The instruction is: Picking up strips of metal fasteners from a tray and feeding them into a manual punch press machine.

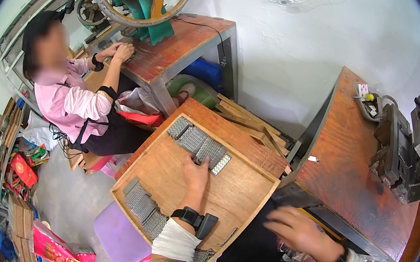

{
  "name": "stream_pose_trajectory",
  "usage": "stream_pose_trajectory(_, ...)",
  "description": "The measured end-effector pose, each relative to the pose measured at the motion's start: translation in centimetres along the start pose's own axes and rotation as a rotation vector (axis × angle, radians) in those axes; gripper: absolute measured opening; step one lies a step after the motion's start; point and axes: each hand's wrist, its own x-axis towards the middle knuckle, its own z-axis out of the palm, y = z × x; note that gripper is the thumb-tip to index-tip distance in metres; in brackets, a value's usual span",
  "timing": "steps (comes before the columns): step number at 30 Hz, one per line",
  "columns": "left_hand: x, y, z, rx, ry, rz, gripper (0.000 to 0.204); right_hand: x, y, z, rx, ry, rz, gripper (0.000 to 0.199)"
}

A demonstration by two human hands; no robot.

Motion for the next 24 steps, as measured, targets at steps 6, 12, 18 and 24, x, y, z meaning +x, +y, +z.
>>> stream_pose_trajectory(6,0.6,0.0,-0.4,-0.088,-0.119,0.051,0.028,11.4,9.9,13.1,-0.106,0.087,0.001,0.026)
stream_pose_trajectory(12,1.2,-1.3,-0.9,-0.136,-0.095,0.067,0.02,14.1,10.7,14.0,-0.115,-0.062,0.224,0.02)
stream_pose_trajectory(18,1.0,0.9,-1.8,0.174,-0.108,0.226,0.023,15.5,11.3,13.9,-0.137,-0.012,0.104,0.027)
stream_pose_trajectory(24,1.2,2.1,-1.7,0.146,-0.16,0.087,0.021,17.1,12.9,13.9,-0.087,0.083,-0.007,0.023)
